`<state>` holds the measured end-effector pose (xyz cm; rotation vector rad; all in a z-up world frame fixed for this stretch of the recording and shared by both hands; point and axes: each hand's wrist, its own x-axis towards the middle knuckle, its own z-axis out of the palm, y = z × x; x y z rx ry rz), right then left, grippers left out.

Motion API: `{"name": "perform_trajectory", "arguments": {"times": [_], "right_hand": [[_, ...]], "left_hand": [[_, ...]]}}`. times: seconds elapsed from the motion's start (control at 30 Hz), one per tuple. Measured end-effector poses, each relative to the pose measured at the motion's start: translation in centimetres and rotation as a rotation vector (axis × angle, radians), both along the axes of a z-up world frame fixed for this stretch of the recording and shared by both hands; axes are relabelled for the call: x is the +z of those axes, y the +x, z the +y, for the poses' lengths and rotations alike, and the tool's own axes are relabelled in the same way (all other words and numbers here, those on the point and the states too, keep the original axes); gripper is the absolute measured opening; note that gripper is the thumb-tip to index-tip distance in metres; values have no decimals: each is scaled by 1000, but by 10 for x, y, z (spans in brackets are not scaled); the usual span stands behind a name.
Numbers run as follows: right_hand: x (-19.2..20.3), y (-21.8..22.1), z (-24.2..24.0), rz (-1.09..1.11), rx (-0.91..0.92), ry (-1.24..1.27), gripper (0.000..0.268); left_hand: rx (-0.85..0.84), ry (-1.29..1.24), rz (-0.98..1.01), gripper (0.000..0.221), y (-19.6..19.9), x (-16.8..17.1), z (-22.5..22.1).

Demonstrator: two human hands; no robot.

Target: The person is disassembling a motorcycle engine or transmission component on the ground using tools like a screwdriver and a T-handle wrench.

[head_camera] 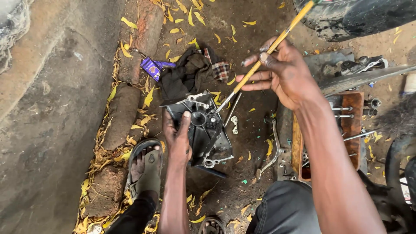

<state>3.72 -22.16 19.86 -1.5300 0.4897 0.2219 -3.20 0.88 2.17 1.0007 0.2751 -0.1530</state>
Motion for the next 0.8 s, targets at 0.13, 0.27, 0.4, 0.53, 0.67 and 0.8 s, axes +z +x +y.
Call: {"name": "perform_trajectory", "arguments": {"times": [0.13,0.27,0.4,0.53,0.67,0.8], "right_hand": [[2,-7,5,-17,-27,18,11],[10,-37,40,-81,96,-266,16],[6,-52,38,-265,145,-338,19],[5,-73,29,-424,51,-153,17],[9,-106,43,-594,46,-176,17],[-4,-130,45,-770,-71,-276,14]], "left_hand": [[-2,-35,-33,54,2,-2,3],[-10,46,-47,50,0,-10,-3],[-17,40,-18,54,2,2,-3],[28,-59,-86,51,6,8,0],[64,-38,-126,41,-4,-16,-5],[85,-121,-100,44,1,2,-6]]}}
